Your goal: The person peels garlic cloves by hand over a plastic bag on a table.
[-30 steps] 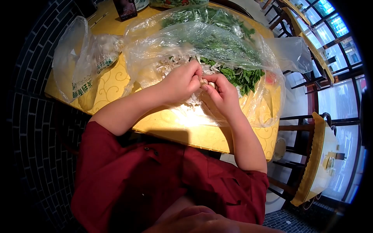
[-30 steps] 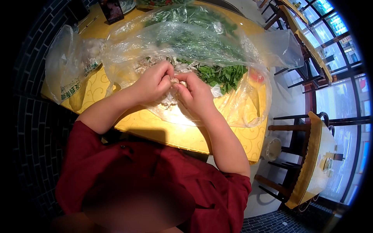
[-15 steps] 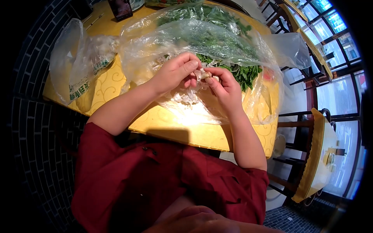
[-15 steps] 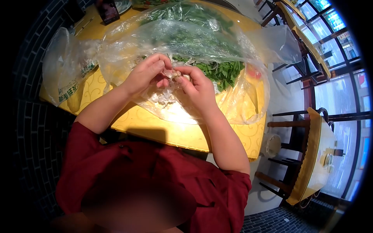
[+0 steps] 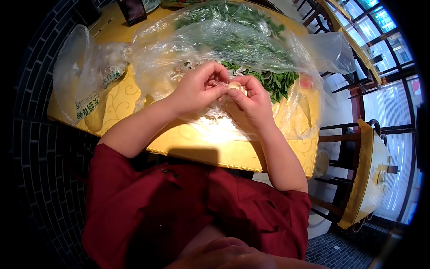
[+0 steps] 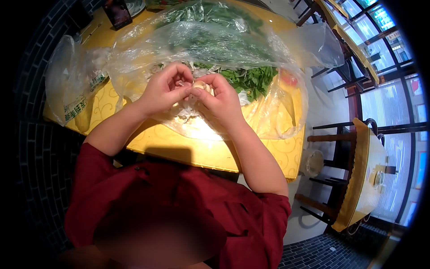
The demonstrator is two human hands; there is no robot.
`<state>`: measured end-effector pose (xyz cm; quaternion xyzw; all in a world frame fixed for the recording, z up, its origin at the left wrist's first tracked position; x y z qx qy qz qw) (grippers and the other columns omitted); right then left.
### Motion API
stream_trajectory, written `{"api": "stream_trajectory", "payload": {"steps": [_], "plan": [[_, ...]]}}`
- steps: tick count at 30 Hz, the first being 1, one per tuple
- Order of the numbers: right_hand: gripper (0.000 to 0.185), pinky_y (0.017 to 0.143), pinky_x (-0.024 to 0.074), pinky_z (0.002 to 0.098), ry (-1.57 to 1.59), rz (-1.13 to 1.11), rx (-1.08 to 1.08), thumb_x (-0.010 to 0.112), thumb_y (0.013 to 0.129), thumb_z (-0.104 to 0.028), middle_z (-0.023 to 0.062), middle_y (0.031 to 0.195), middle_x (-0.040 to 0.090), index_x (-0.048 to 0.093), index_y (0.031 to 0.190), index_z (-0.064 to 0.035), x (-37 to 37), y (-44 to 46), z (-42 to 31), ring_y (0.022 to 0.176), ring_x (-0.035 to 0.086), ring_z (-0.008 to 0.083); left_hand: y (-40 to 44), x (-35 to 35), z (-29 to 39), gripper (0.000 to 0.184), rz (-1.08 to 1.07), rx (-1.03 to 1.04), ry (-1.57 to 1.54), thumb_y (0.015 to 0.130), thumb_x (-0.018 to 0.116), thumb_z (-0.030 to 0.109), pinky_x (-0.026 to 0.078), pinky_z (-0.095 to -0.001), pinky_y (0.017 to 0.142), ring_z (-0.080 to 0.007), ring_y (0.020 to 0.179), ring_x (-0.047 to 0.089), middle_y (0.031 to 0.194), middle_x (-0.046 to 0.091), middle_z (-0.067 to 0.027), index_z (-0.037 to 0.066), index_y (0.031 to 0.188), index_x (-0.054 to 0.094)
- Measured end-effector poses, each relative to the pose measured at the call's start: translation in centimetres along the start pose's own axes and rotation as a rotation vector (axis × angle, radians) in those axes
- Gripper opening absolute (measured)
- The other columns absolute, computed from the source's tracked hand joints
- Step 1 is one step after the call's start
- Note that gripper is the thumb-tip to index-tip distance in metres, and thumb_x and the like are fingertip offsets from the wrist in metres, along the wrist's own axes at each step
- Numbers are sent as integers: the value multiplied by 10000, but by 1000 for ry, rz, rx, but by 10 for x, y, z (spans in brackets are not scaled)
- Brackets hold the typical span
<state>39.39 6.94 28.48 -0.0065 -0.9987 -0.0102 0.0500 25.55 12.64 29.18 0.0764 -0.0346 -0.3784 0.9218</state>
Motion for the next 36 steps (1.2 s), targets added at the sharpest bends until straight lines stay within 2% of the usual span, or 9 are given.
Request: {"api": "stream_trajectory", "payload": {"steps": [5,8,11,14,17,20,23,29,36], "plan": [[251,525,353,160,256,-169,31,623,846,-143,43,865,611,524,1046,-28,-1,-1,-2,589,431,27,4,-7,2,171,-39,-5,-106,847,543,-11,453,-205,628,-74,709,539,863,532,-31,13,1003,477],[258,531,366,157,270,-180,13,616,847,-127,51,879,621,520,1066,-30,-5,-3,-11,617,462,30,10,-21,-3,184,92,66,75,828,577,8,449,-202,650,-70,744,533,877,538,-22,27,999,512],[273,555,397,162,-86,-46,-49,625,840,-110,30,870,619,529,1078,-17,-12,4,0,639,496,43,9,-17,1,184,81,175,323,797,619,49,448,-205,659,-68,768,537,893,543,-24,44,968,553],[273,645,460,251,-514,23,-320,644,807,-132,59,913,628,572,1057,-51,-12,6,0,747,580,124,5,-10,13,162,57,322,636,794,645,67,442,-192,655,-61,740,533,934,564,0,21,937,583],[285,683,469,302,-658,24,-202,646,788,-123,102,921,615,576,1058,-66,-4,-1,-14,790,599,209,4,-10,8,155,58,163,526,786,662,86,438,-196,649,-56,749,537,890,576,4,25,909,589],[280,696,471,344,-784,8,-401,633,789,-118,135,915,598,574,1056,-57,0,-3,-13,810,587,290,2,-9,4,163,44,-19,424,786,663,80,446,-197,653,-56,749,541,844,581,7,29,920,587],[281,709,466,386,-833,-36,-372,615,793,-118,152,904,582,567,1063,-57,0,-4,-14,820,570,334,4,-8,-5,182,83,44,214,751,684,107,428,-197,578,-46,645,519,728,577,12,32,888,590],[297,732,454,412,-892,-65,-489,602,798,-127,159,884,573,555,1085,-69,1,-4,-7,828,563,340,3,-8,-11,162,-27,-163,111,777,609,4,449,-180,641,-43,726,560,827,573,-5,19,920,536],[307,679,461,406,-905,-53,-572,642,773,-137,154,842,579,560,1056,-51,3,-4,0,773,572,332,1,-3,-11,180,-33,-138,37,745,531,-35,381,-146,565,-10,655,499,758,528,22,27,912,501]]}}
Point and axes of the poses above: each hand's wrist, its own y-axis towards the middle knuckle, its own x-axis out of the palm, z = x × y, the point moved 4 cm from there along y, towards the middle knuckle
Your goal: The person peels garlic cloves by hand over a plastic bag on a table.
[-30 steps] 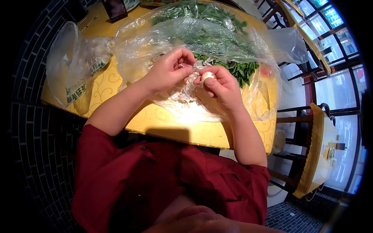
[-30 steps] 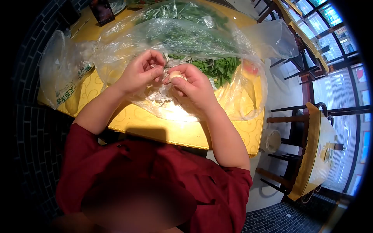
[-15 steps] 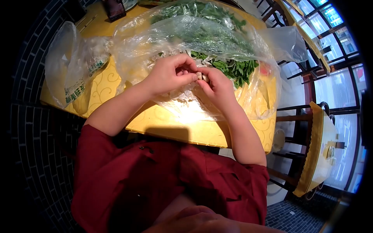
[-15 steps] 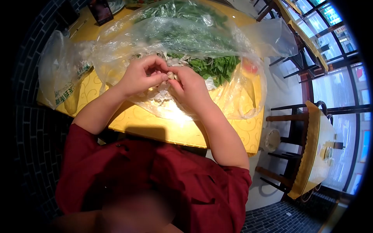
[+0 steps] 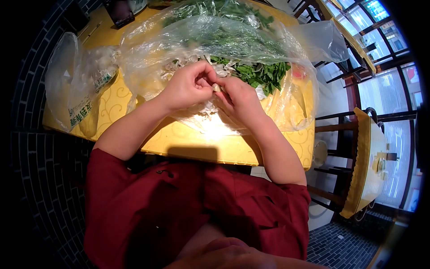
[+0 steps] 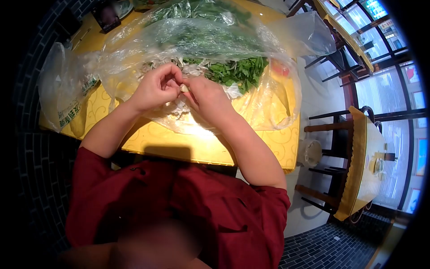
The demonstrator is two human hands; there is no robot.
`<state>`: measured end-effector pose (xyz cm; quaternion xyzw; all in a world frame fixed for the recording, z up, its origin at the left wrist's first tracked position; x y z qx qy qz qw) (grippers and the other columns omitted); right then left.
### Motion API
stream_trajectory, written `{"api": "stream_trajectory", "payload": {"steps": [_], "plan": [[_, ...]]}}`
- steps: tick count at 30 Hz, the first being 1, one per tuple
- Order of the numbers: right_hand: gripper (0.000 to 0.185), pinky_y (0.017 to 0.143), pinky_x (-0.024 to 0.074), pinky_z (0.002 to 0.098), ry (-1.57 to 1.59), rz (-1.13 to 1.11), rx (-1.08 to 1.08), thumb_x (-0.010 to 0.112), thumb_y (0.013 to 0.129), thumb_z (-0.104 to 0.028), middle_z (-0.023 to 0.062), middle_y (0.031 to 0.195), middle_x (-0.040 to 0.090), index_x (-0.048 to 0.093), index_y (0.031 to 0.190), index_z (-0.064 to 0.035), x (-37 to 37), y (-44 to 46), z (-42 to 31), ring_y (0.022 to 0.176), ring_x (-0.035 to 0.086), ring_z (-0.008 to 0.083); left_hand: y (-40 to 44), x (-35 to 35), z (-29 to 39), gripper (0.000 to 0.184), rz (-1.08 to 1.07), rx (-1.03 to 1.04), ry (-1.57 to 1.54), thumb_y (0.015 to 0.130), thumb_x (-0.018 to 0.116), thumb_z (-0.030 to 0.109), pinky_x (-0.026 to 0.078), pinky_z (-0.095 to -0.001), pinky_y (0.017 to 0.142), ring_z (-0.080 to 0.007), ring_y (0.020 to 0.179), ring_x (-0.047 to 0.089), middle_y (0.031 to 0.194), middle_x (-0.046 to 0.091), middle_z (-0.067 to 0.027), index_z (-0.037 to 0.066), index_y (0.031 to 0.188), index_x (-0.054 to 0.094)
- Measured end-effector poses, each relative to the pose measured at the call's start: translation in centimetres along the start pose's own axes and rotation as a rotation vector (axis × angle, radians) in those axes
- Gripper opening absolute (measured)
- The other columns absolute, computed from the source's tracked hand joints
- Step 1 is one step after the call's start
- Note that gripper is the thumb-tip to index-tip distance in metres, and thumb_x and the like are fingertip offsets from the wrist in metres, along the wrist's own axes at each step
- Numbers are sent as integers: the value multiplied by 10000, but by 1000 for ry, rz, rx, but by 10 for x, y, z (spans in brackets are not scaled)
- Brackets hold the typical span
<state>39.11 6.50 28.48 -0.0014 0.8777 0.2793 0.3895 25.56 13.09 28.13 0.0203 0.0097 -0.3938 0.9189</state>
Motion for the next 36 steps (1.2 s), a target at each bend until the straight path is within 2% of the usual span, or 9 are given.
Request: {"api": "stream_trajectory", "payload": {"steps": [5,8,11,15,21,24,29,33,36], "plan": [[283,675,464,398,44,15,30,640,774,-130,149,823,580,571,1036,-49,1,0,2,763,575,327,-1,0,1,151,51,45,130,744,510,-41,383,-155,552,-15,637,490,723,502,30,33,875,494],[267,668,466,392,91,-25,94,636,777,-124,144,828,587,578,1030,-60,-1,1,-1,756,578,323,0,0,-4,106,148,69,121,729,549,-16,354,-169,513,-10,591,436,706,500,32,25,824,525],[263,663,469,378,151,-48,211,643,777,-133,142,842,596,584,1025,-71,-3,1,-5,751,585,318,1,-2,-8,93,147,88,50,761,524,-22,379,-179,521,-27,587,459,712,521,18,22,843,528],[290,680,475,343,207,-63,376,666,768,-155,142,857,608,582,1031,-67,-10,4,-1,756,601,298,1,3,0,79,111,41,-96,816,570,18,412,-186,532,-38,602,503,732,549,5,16,890,544],[281,729,479,316,302,-24,356,690,756,-174,118,909,620,597,991,-50,-9,4,8,829,615,239,1,1,1,138,45,30,-81,825,634,74,438,-185,545,-52,647,563,762,588,-12,3,917,560],[283,745,475,306,526,-46,512,706,748,-185,101,927,623,602,968,-41,-7,2,10,863,610,211,1,0,4,112,35,41,-106,827,619,58,442,-185,545,-55,659,577,771,607,-24,3,909,566],[299,757,470,293,462,-49,443,717,741,-191,80,933,628,602,971,-40,2,1,24,864,602,179,0,-2,5,80,85,41,75,826,595,42,454,-198,531,-59,644,590,718,608,-26,2,888,563],[311,763,469,294,460,-41,446,720,737,-194,75,940,629,597,978,-42,2,1,24,874,601,181,0,-4,2,59,93,4,70,841,577,44,465,-202,533,-63,636,583,704,589,-20,5,868,542],[271,706,469,262,549,21,489,705,756,-165,52,918,631,597,978,-52,-1,0,22,817,595,135,0,-6,1,36,124,-25,14,865,549,34,476,-202,564,-65,646,562,736,566,-13,14,880,523]]}}
Point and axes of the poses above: each hand's wrist, its own y-axis towards the middle knuckle, its own x-axis out of the palm, z = x × y, the point moved 4 cm from there along y, towards the middle knuckle
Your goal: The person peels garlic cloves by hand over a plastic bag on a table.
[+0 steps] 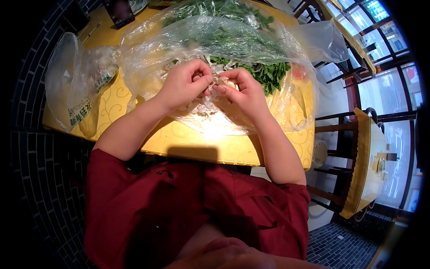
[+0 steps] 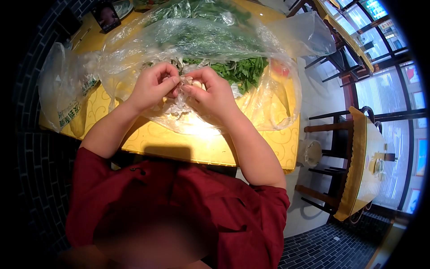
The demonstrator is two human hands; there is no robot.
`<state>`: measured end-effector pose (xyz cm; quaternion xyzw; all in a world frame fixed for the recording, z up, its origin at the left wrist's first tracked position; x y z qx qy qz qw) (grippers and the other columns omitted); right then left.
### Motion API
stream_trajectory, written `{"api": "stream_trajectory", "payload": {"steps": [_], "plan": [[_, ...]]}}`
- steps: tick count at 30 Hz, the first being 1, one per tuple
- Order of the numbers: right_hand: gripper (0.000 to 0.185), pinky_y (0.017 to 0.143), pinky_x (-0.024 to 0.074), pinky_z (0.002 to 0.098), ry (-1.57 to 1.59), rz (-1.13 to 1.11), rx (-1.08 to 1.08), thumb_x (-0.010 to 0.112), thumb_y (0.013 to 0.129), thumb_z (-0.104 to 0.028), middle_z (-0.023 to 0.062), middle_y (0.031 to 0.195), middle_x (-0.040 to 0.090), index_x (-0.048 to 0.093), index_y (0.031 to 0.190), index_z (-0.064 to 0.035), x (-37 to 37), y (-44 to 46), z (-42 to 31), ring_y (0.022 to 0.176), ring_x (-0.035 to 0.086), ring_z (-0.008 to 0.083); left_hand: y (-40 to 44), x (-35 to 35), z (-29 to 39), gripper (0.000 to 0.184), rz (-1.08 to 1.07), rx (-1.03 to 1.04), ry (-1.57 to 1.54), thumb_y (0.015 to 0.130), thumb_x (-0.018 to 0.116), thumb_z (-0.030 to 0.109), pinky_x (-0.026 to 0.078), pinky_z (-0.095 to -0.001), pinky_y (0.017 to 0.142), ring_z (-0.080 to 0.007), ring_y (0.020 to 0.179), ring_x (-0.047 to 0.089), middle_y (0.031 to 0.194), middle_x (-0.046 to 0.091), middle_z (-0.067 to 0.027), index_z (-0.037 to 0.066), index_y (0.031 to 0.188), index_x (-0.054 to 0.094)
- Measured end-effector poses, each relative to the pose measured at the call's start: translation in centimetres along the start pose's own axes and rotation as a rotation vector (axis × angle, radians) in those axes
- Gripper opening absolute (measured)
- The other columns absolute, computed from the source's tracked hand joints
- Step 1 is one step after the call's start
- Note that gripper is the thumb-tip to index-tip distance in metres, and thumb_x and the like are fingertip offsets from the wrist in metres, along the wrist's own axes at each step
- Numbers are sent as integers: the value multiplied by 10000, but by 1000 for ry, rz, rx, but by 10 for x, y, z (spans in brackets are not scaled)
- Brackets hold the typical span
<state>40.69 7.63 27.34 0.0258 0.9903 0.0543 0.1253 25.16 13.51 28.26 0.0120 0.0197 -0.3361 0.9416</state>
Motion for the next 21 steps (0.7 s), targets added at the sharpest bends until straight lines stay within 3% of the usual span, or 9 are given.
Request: {"api": "stream_trajectory", "payload": {"steps": [3,4,8,10,13,14,17,21], "plan": [[210,640,449,216,292,-2,102,680,783,-126,18,884,625,600,968,-65,-6,-2,-5,750,564,70,4,-6,0,25,82,-1,-58,869,537,24,474,-200,583,-66,630,551,744,557,-15,14,873,514],[269,490,361,165,247,13,0,629,827,-66,34,854,637,539,1080,-54,-7,0,-8,636,502,25,7,-10,0,26,114,11,-51,868,537,22,472,-199,590,-67,626,547,749,556,-17,13,868,512],[292,521,379,161,125,-15,19,625,827,-59,21,886,642,582,1115,-67,-11,-1,-13,679,535,23,8,-12,-2,53,117,40,116,852,545,6,459,-191,624,-66,665,547,782,561,-23,4,899,520],[309,553,409,165,37,-1,-21,623,821,-49,3,895,643,604,1128,-76,-8,0,-10,715,555,30,9,-10,-5,73,129,174,201,828,563,13,459,-203,595,-68,662,557,761,572,-19,6,899,548],[295,704,496,253,-84,16,-150,641,789,-66,58,969,658,634,1082,-91,-4,-1,-10,833,621,131,7,-9,0,136,98,237,352,823,563,-6,459,-199,633,-62,725,551,823,575,-24,10,957,544],[300,709,498,263,-148,31,-194,639,783,-59,73,969,656,637,1080,-98,-3,-1,-11,834,625,154,6,-8,4,164,79,235,405,827,559,-18,460,-195,659,-58,758,546,860,574,-27,12,986,535],[316,706,502,290,-300,73,-305,633,766,-43,111,937,647,642,1074,-114,-2,-2,-15,814,628,214,3,-2,5,177,74,159,154,812,586,-3,457,-189,659,-51,757,547,868,573,-20,15,979,530],[328,648,487,323,-390,92,-382,629,757,-38,121,807,615,644,1073,-124,2,-6,-25,724,599,252,-1,2,4,203,1,134,203,782,622,10,450,-178,651,-44,754,548,864,570,-14,20,956,518]]}}
Point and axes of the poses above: each hand's wrist, its own y-axis towards the middle knuckle, its own x-axis out of the palm, z = x × y, the point moved 4 cm from there along y, towards the middle knuckle
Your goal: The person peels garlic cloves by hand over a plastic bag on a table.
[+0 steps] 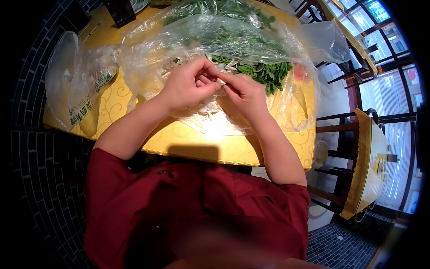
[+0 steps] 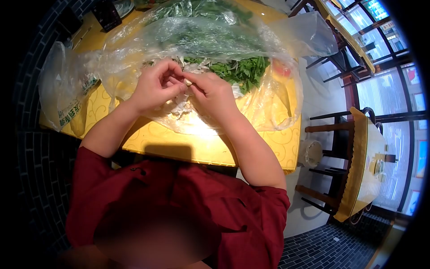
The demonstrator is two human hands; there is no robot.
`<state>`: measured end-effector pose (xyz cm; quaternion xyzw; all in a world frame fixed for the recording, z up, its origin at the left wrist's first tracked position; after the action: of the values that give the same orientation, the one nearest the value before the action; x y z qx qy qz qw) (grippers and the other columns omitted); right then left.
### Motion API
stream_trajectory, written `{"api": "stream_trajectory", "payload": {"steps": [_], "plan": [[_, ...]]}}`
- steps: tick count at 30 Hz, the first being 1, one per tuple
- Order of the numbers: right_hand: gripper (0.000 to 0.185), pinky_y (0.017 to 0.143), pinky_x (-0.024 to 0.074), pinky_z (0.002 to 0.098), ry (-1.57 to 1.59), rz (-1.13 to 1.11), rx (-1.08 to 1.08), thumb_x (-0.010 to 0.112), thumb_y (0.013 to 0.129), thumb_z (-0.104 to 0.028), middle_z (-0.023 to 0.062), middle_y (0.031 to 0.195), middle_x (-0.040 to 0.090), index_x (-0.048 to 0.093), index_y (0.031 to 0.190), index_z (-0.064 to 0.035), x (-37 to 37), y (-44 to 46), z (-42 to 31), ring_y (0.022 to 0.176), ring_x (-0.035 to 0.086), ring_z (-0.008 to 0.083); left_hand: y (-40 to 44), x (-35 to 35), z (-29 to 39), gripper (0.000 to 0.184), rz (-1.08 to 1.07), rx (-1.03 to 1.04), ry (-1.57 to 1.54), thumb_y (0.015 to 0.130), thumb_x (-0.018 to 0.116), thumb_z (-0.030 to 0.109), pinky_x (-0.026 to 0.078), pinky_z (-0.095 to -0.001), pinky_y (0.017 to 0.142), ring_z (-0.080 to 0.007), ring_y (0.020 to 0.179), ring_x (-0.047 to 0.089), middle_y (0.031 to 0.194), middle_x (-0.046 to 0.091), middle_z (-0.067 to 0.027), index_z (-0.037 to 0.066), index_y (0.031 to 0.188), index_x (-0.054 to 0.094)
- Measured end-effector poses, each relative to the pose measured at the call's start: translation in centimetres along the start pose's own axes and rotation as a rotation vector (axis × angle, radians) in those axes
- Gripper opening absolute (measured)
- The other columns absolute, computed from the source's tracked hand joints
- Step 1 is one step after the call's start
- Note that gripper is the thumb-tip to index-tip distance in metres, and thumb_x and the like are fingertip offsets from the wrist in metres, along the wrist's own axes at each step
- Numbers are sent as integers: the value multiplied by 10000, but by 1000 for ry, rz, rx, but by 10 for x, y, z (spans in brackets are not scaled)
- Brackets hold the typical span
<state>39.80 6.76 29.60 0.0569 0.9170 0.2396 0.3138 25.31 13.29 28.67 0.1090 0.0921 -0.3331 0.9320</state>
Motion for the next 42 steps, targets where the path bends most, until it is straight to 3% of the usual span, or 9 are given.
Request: {"api": "stream_trajectory", "payload": {"steps": [14,17,20,24,25,28,34,37,42], "plan": [[322,599,466,350,-50,33,-155,650,737,-65,113,701,570,649,1054,-119,4,-1,-1,658,563,269,-2,5,-3,157,-2,-19,-147,747,591,24,365,-154,521,4,591,448,702,534,36,8,896,544],[314,608,466,352,-86,10,-131,642,748,-78,114,704,571,647,1059,-123,4,-2,2,664,563,269,-2,4,-5,177,-60,-55,-79,781,537,-31,441,-168,631,-52,742,577,859,570,-22,5,953,514],[308,621,466,357,-105,-24,-84,625,765,-89,115,714,573,644,1068,-138,5,-2,0,675,564,270,-2,5,-4,144,50,69,53,734,576,53,371,-192,510,-15,571,459,654,526,21,30,876,569],[312,641,464,370,-66,-40,-41,602,785,-88,122,746,584,635,1088,-156,7,-1,-2,694,568,278,-6,7,8,143,100,208,246,741,576,68,422,-249,517,-110,547,521,643,555,-60,32,878,567],[310,644,464,371,-67,-42,-30,603,787,-90,124,752,587,635,1089,-153,6,-1,-3,698,570,280,-6,7,11,136,126,270,312,749,580,69,450,-285,531,-177,557,559,658,571,-95,31,878,564],[299,658,469,368,-45,-49,9,607,790,-95,129,778,603,635,1084,-138,6,0,-2,717,579,283,-7,6,8,142,100,215,357,760,597,75,465,-258,566,-121,618,574,740,605,-75,36,896,586],[251,694,484,342,-17,-66,65,612,794,-97,132,832,640,652,1042,-104,3,1,-4,766,607,278,-7,5,13,115,77,167,365,788,565,51,484,-263,580,-121,639,606,739,618,-78,27,901,569],[228,697,490,327,4,-67,101,620,793,-100,126,846,652,661,1016,-90,3,1,1,776,621,267,-4,3,0,100,59,53,216,806,525,6,489,-244,588,-105,657,615,747,622,-73,6,902,557],[221,679,492,296,50,-43,120,648,783,-113,108,857,658,668,999,-75,3,0,7,765,629,223,-3,2,1,108,34,73,63,794,569,59,471,-240,560,-100,637,620,719,637,-61,14,892,565]]}}
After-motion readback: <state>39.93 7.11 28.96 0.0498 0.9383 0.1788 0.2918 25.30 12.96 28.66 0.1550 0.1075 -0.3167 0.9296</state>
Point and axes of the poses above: each hand's wrist, its own y-axis towards the middle knuckle, its own x-axis out of the palm, z = x × y, the point moved 4 cm from there along y, towards the middle knuckle
